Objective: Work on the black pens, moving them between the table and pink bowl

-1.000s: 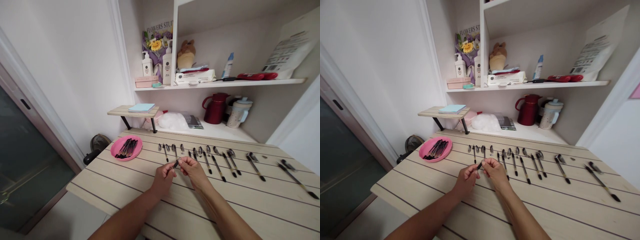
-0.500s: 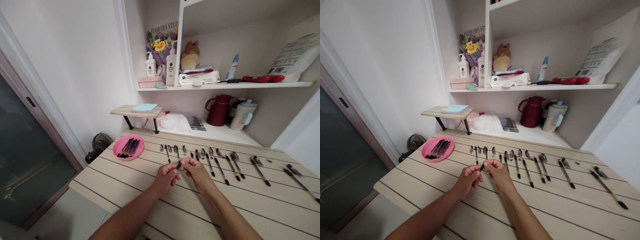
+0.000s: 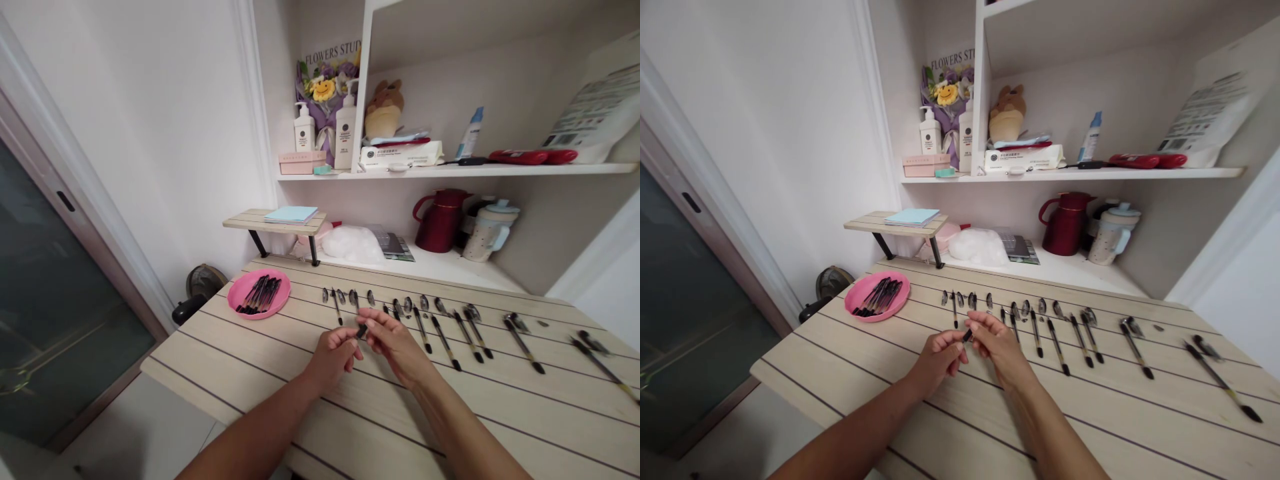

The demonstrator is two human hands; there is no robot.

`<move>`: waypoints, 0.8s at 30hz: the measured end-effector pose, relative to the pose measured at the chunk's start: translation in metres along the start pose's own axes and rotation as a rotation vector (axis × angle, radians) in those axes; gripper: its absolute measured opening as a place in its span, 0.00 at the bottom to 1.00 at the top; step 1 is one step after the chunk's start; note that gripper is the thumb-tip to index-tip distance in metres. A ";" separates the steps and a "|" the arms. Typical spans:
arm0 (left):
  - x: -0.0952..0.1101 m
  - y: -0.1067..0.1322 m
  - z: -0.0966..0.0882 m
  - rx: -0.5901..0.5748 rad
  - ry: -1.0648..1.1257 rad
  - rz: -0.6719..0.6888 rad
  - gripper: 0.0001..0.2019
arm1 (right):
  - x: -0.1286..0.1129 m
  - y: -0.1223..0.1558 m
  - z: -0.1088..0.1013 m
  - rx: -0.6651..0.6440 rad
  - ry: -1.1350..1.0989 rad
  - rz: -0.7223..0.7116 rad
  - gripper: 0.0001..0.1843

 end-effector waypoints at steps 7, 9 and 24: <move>0.002 0.001 0.001 -0.010 -0.008 -0.004 0.17 | 0.004 -0.004 -0.003 0.101 0.029 -0.031 0.16; 0.001 0.001 0.001 -0.014 -0.014 0.004 0.16 | 0.004 -0.004 -0.003 0.097 0.048 -0.029 0.16; -0.004 -0.002 -0.003 0.012 0.016 0.005 0.16 | 0.000 -0.004 0.001 0.014 0.051 0.017 0.19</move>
Point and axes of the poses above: each hand's wrist, its own y-axis away from the middle knuckle, its own z-axis out of the palm, x = y × z, the point moved 2 cm from there along -y, towards the middle knuckle, and after that the axes turned 12 degrees about z, right-handed, at the moved point
